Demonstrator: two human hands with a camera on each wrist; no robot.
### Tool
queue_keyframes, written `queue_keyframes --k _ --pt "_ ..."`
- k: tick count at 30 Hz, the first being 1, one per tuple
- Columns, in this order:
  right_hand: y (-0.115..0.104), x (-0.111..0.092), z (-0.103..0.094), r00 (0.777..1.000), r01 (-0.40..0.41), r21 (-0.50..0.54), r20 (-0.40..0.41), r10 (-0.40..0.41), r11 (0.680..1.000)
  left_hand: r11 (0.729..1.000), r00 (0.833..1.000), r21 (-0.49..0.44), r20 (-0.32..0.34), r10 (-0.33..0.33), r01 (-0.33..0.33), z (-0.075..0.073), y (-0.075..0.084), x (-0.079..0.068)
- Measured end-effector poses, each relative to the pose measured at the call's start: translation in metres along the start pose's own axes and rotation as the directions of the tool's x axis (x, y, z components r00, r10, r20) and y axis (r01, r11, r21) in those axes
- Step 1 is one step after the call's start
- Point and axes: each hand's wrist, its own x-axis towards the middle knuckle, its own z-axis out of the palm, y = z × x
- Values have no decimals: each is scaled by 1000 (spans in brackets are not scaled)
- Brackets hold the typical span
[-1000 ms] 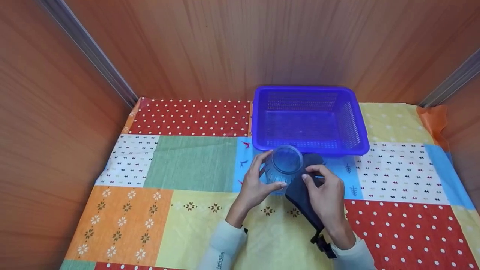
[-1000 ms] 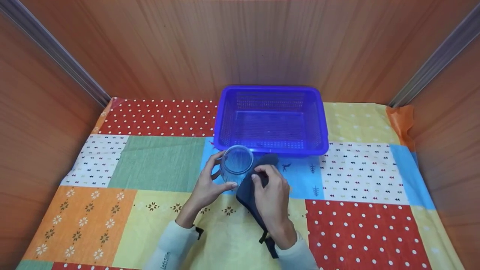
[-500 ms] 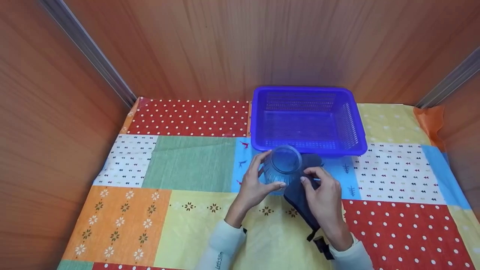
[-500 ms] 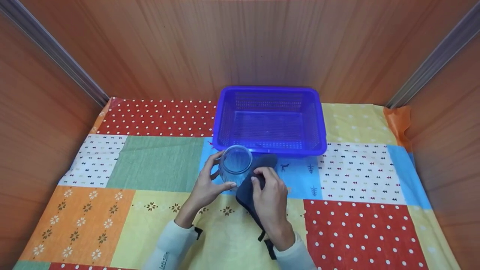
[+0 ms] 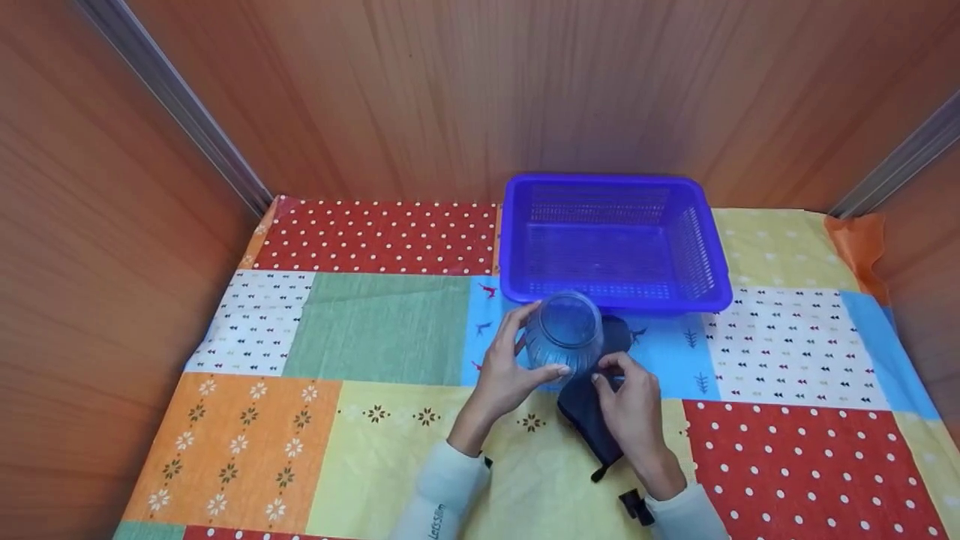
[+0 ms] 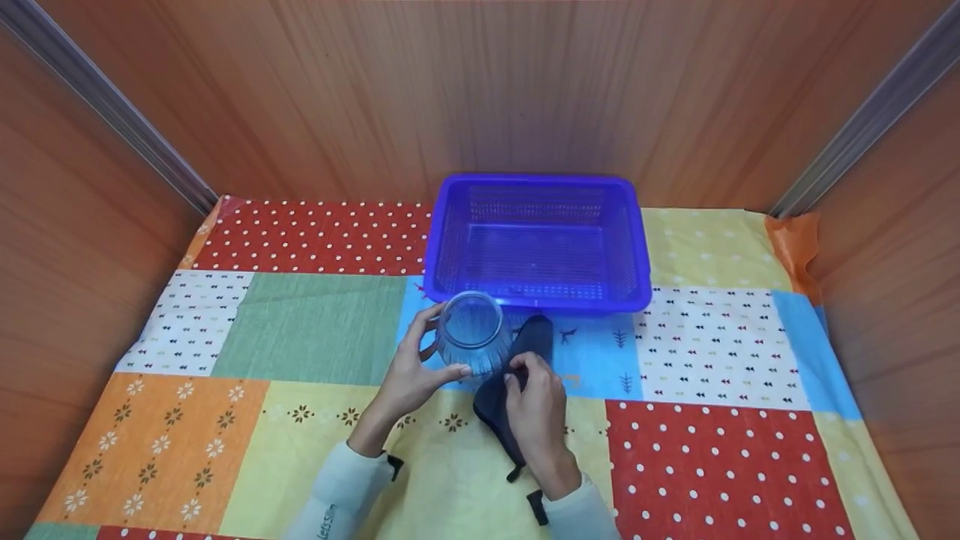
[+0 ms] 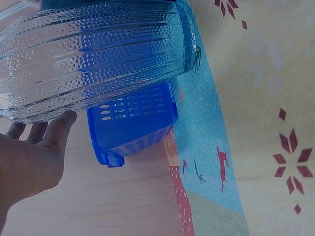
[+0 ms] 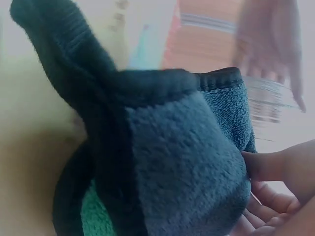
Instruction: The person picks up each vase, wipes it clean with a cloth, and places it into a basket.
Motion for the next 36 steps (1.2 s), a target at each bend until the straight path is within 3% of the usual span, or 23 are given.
queue_keyframes --k 6,12,23,28,36 --pt "14 0 16 1000 20 -54 14 -19 998 1000 1000 -6 6 9 -9 -1 -1 1" --pt "22 -1 25 998 -10 -119 62 17 993 1000 1000 -3 6 22 -22 -2 1 1" --pt "26 -2 21 998 -8 -64 64 12 998 1000 1000 -6 6 1 -1 0 1 -1" --pt "13 0 6 999 -24 -19 39 25 1000 1000 1000 -20 8 6 -6 1 1 -1" --pt "-31 4 -27 999 -27 56 -15 28 998 1000 1000 -12 3 0 0 -1 0 -1"
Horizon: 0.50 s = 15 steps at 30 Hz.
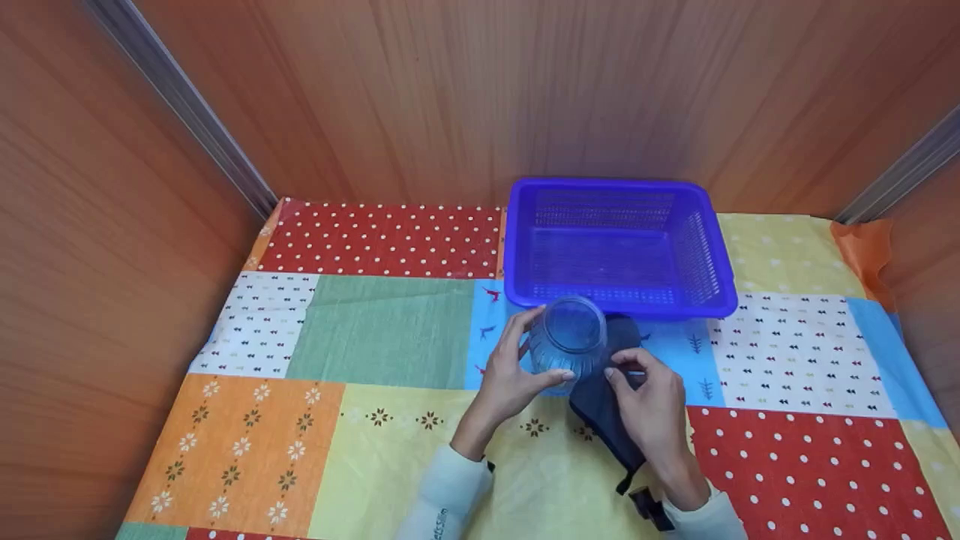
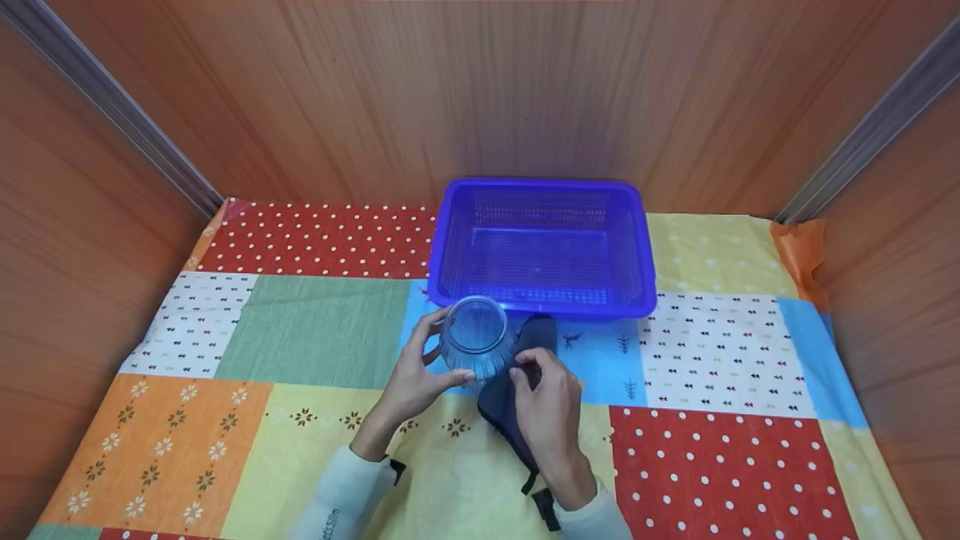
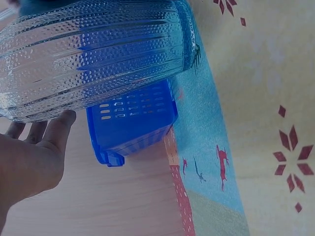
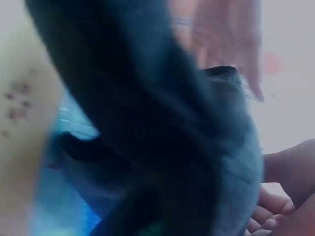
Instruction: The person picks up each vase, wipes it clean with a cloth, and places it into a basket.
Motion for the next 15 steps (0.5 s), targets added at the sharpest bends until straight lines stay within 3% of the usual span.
queue_keyframes --k 6,15 --pt "-25 5 -10 999 43 -5 -17 -43 999 1000 1000 0 -6 -12 12 1 1 0" --pt "-25 8 -11 999 48 -2 5 -48 999 1000 1000 1 -11 -10 10 1 1 1"
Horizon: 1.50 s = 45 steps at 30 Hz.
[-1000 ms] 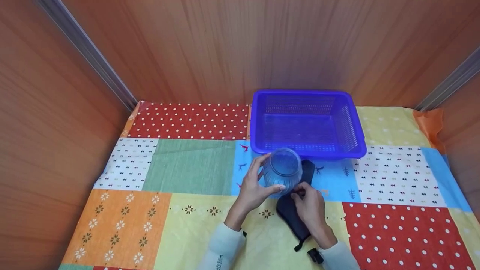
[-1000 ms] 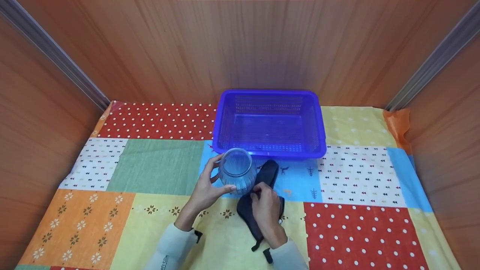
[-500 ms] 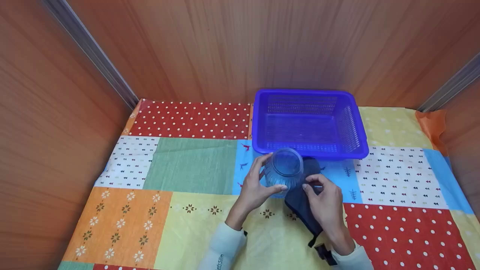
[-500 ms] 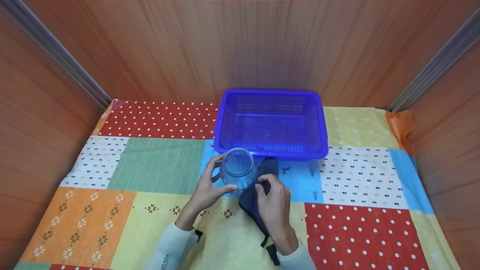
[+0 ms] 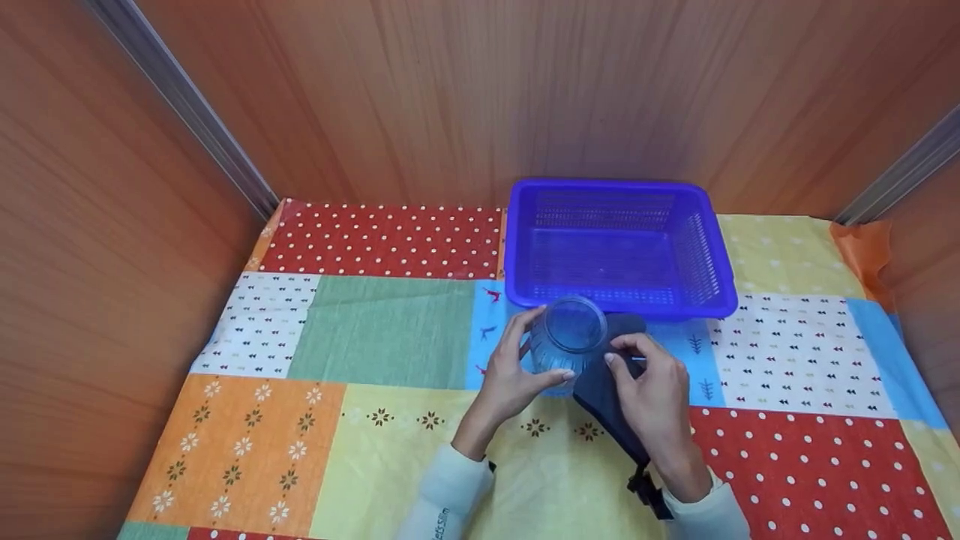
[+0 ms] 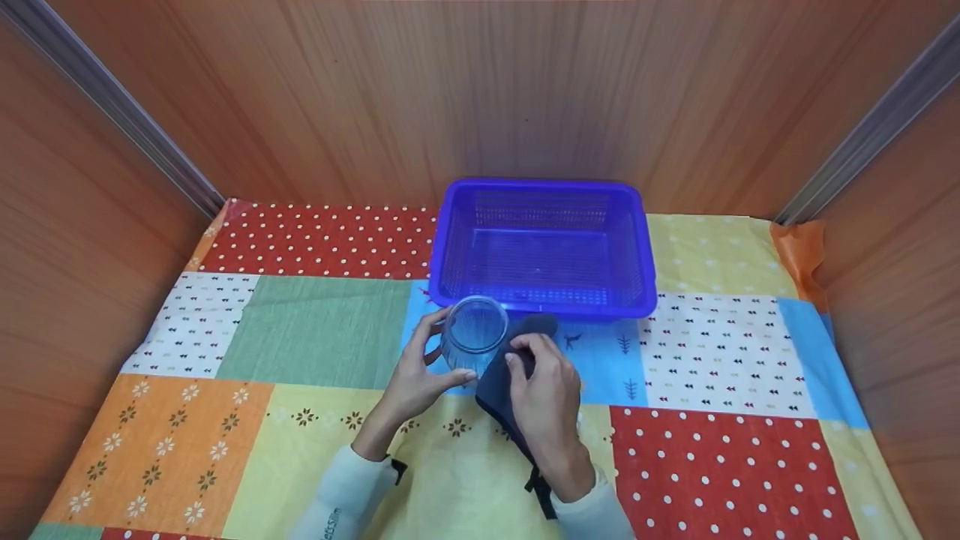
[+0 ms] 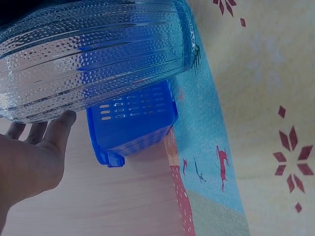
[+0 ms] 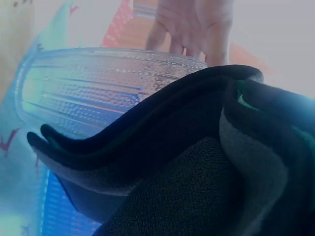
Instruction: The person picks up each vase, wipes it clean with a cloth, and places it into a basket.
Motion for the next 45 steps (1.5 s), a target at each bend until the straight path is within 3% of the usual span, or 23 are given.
queue_keyframes --k 9,16,25,29,36,45 --pt "26 -5 6 999 -33 -23 -9 33 999 1000 1000 -10 18 9 -9 4 -1 1" --pt "57 -11 33 1000 -27 -39 -13 26 999 1000 1000 0 12 12 -12 1 -1 0" --pt "86 -18 63 999 3 -173 32 3 985 1000 1000 1 15 18 -18 0 -1 -2" --pt "89 -17 66 999 19 -198 40 -12 980 1000 1000 8 12 26 -26 -1 -1 -1" --pt "86 -16 59 997 -12 -155 77 24 988 1000 1000 19 12 14 -14 1 -2 -2" --pt "53 -11 32 999 -50 -47 18 51 998 1000 1000 23 13 10 -10 0 -2 -1"
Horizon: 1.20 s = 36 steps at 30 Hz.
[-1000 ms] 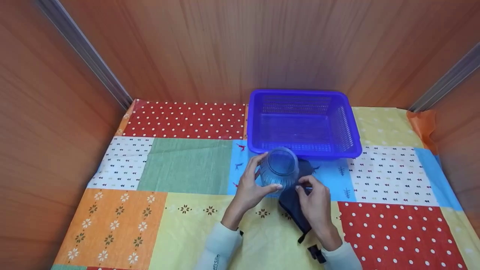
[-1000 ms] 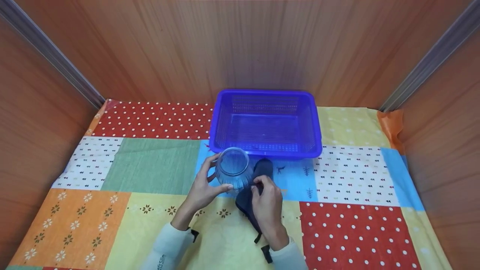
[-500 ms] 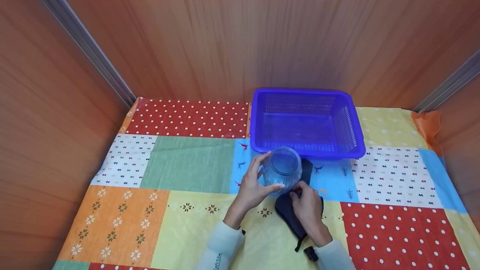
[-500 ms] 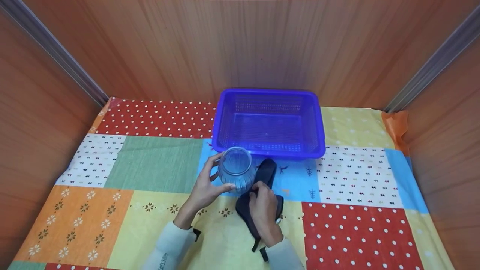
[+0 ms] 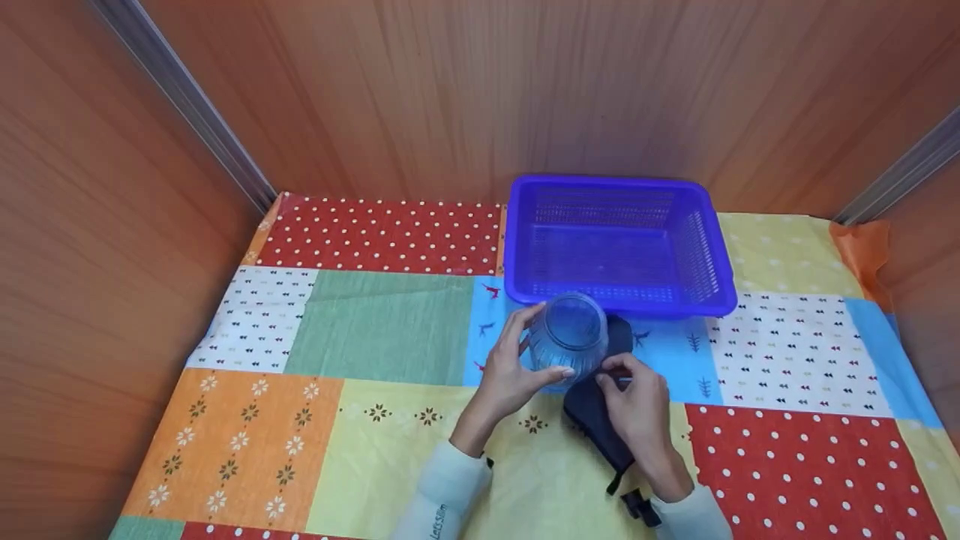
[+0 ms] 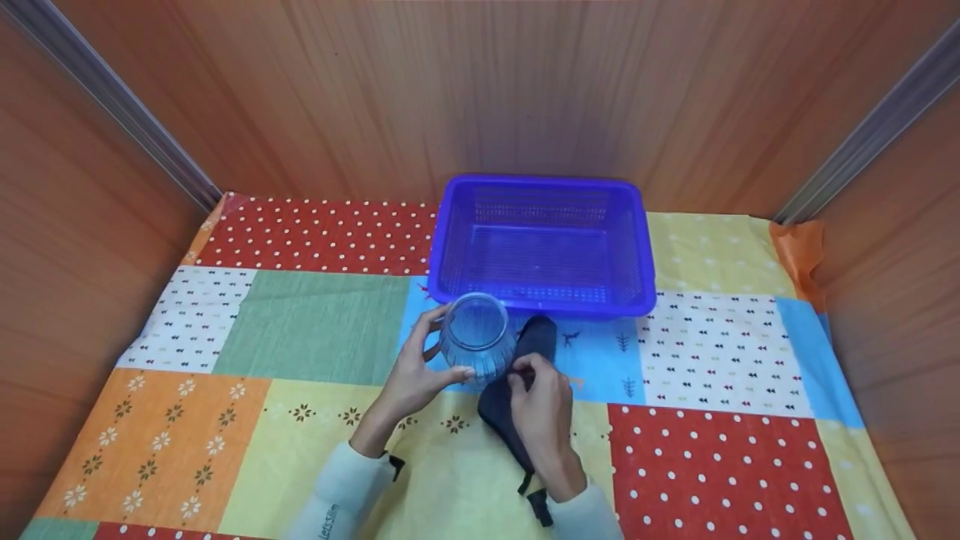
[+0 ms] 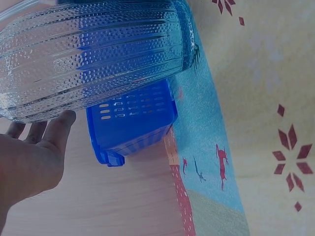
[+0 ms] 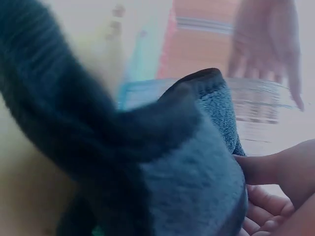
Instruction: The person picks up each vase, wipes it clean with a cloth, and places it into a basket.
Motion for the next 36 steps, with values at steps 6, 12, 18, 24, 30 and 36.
queue_keyframes --k 6,12,18,24,30,36 --pt "-19 1 -16 999 -7 39 -46 9 999 1000 1000 0 -6 -16 16 1 1 1" --pt "-36 3 -23 994 23 62 -104 -17 998 1000 1000 -1 -14 -18 18 1 3 1" --pt "-48 5 -28 992 61 74 -112 -52 995 1000 1000 5 -22 -16 16 2 3 0" --pt "-49 6 -30 993 71 64 -94 -65 995 1000 1000 12 -24 -8 8 3 3 1" --pt "-37 5 -23 983 126 30 -135 -121 992 1000 1000 1 -17 4 -4 3 1 1" --pt "-20 0 -12 988 94 31 -127 -89 995 1000 1000 -1 -14 8 -8 1 2 0"
